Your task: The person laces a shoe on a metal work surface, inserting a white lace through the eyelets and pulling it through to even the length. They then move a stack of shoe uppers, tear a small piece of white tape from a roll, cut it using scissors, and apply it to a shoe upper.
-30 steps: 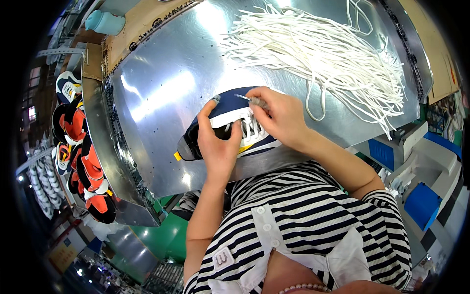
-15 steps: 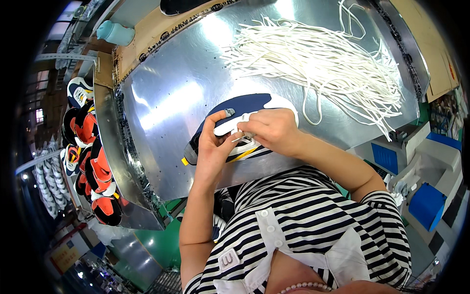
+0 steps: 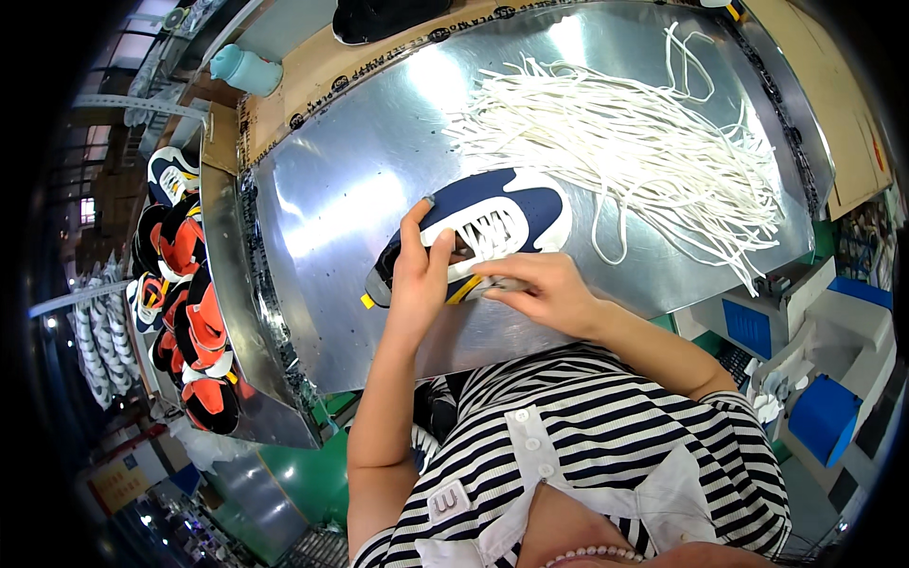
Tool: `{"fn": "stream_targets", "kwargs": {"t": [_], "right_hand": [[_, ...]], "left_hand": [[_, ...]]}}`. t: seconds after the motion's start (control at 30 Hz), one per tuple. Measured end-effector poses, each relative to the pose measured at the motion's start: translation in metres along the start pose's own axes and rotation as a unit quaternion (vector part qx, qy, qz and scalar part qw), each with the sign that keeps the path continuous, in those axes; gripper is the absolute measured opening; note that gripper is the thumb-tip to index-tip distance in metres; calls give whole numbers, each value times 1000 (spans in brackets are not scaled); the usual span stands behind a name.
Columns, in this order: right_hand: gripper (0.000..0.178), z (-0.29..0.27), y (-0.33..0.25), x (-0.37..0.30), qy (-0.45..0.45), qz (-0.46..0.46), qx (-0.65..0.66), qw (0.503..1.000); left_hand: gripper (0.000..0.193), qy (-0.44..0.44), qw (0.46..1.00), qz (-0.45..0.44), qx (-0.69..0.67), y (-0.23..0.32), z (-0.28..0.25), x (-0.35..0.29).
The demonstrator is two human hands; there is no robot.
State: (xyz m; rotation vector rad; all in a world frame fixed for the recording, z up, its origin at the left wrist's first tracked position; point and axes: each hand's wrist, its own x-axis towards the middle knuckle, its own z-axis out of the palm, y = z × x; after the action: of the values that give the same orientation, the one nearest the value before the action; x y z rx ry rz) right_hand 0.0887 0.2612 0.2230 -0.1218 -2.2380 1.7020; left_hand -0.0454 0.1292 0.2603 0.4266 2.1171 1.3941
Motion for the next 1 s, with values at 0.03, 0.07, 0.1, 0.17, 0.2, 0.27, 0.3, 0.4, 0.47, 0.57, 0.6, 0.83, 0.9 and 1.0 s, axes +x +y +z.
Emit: {"fn": "stream_targets", "kwargs": {"t": [0.03, 0.07, 0.1, 0.17, 0.2, 0.27, 0.3, 0.4, 0.47, 0.57, 0.6, 0.83, 0.9, 1.0], "right_hand": [[22, -7, -4, -4, -11, 58, 30, 998], [23, -16, -14, -11, 0, 102, 48, 994], [21, -22, -11, -14, -4, 151, 62, 987], [18, -29, -5, -17, -13, 246, 90, 965], [16, -22, -5, -17, -6, 250, 134, 959], [18, -11, -8, -7, -63, 232, 28, 970], [19, -5, -11, -1, -92, 218, -26, 971], [24, 9, -8, 5, -53, 218, -31, 974], [24, 15, -8, 6, -40, 221, -4, 974], [22, 11, -22, 9, -62, 211, -137, 966], [20, 12, -22, 10, -59, 185, -156, 968], [13, 17, -14, 14, -35, 203, 178, 962], [13, 21, -17, 20, -21, 182, 182, 966], [13, 33, -7, 21, -8, 168, 138, 976]], "left_hand": [[47, -6, 997, 37, 63, 4, -4, -9], [49, -11, 989, 69, 128, 8, -10, -22], [51, -20, 976, 102, 190, 9, -13, -34], [55, -19, 947, 151, 281, 6, -21, -53], [58, -2, 940, 185, 288, 2, -19, -60], [46, 24, 963, 136, 229, -13, -12, -68], [42, 49, 976, 133, 167, -19, -9, -67], [30, 63, 937, 250, 236, -21, -11, -59], [25, 54, 943, 236, 229, -22, -16, -57], [16, 61, 944, 241, 216, -22, -14, -55], [16, 62, 941, 251, 220, -23, -13, -54], [14, 72, 928, 243, 273, -19, -23, -53], [19, 52, 940, 196, 275, -12, -25, -61], [26, 35, 952, 171, 251, -12, -26, -69]]}}
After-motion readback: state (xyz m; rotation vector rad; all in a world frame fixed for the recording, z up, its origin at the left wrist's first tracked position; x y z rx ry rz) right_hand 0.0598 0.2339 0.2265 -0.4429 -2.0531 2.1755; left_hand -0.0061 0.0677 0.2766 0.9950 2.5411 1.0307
